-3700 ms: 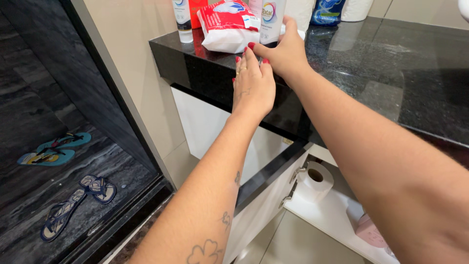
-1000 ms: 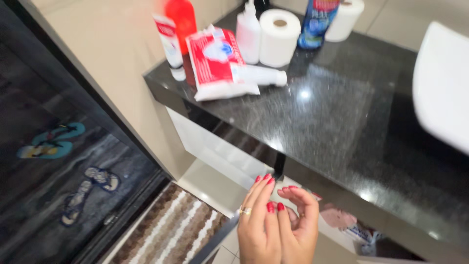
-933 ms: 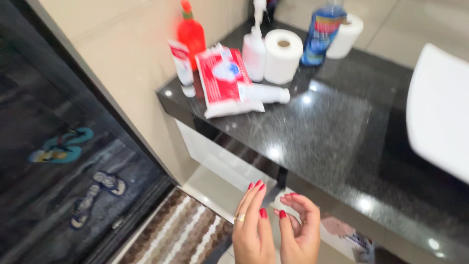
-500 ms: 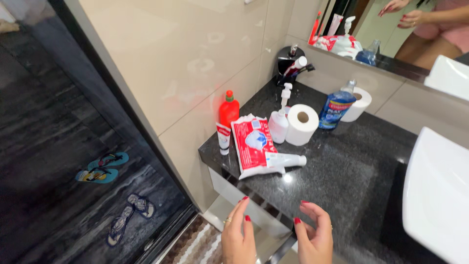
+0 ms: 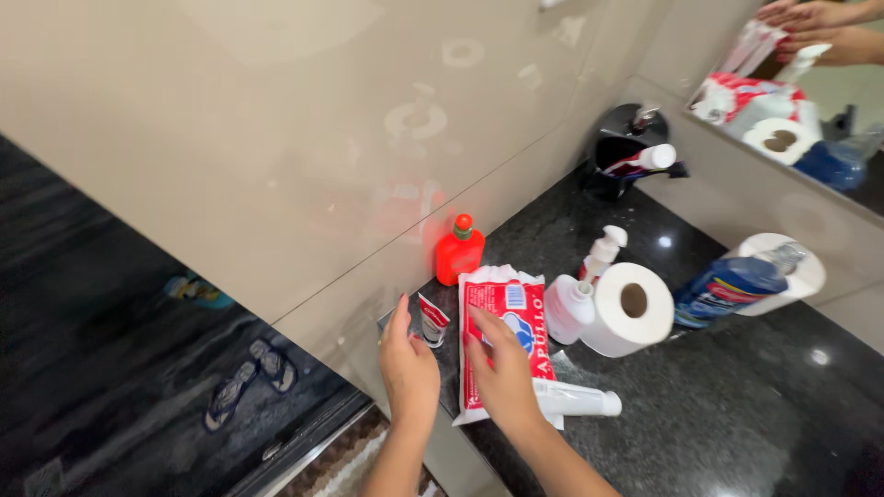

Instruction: The person packs scattered cosmetics and makeup items from the bathroom counter into a maroon cosmetic bag, zips it closed, and sets it beside the sink. They then arrange toiletry bottles and a pack of toilet paper on the counter, place a toilet paper roll into the under-sink cabinet, and close the toilet lid before leaving.

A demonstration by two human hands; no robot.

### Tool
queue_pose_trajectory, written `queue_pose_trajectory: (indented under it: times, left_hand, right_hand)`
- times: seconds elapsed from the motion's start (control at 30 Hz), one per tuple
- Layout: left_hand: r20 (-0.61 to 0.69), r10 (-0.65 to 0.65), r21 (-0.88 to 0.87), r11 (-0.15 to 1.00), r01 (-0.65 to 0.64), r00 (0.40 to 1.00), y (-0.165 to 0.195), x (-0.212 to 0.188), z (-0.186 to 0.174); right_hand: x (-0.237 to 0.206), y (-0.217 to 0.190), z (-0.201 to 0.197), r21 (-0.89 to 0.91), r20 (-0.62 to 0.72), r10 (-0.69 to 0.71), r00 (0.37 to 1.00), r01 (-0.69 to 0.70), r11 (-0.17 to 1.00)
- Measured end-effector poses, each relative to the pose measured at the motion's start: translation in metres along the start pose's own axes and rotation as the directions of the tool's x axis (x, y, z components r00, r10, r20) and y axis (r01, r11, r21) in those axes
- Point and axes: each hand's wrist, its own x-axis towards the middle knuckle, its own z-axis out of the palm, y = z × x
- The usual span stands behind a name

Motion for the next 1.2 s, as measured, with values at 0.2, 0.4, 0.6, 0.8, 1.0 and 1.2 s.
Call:
queue_pose_trajectory:
  times: [0.2,0.4,0.6,0.8,1.0,1.2]
  left_hand:
    - [0.192,-0.287,0.107,0.957,0.271,0.938,-0.004,0.03,0.002]
    - [0.194,0.043,0.102,0.993,-0.063,0.98,0.013,0.028,-0.006]
    - [0.286,0.232,0.015,0.969,-0.247,0.93,0.034,-0.004,-0.042]
    - [0.292,0.439,-0.065,0.896,-0.44,0.85,0.043,-0.076,-0.107]
    - [0.537,0.393,-0.165,0.917,-0.363,0.747,0.037,-0.18,-0.157]
    - [0.747,0.249,-0.104,0.96,-0.261,0.617,0.003,-0.3,-0.167]
  right_hand:
    - [0.037,-0.016,0.031,-0.077,-0.045,-0.069,0.997,0.065,0.995]
    - [0.035,-0.027,0.017,-0.015,-0.131,-0.009,0.991,0.007,1.0]
    - [-0.011,-0.045,-0.002,-0.018,-0.237,-0.067,0.969,0.065,0.998]
    - [-0.117,-0.071,-0.022,-0.092,-0.314,-0.13,0.94,0.106,0.99]
    - [-0.259,-0.064,-0.043,-0.104,-0.434,-0.024,0.901,-0.023,0.994]
    - [-0.394,0.005,-0.051,-0.051,-0.495,0.104,0.863,-0.148,0.988]
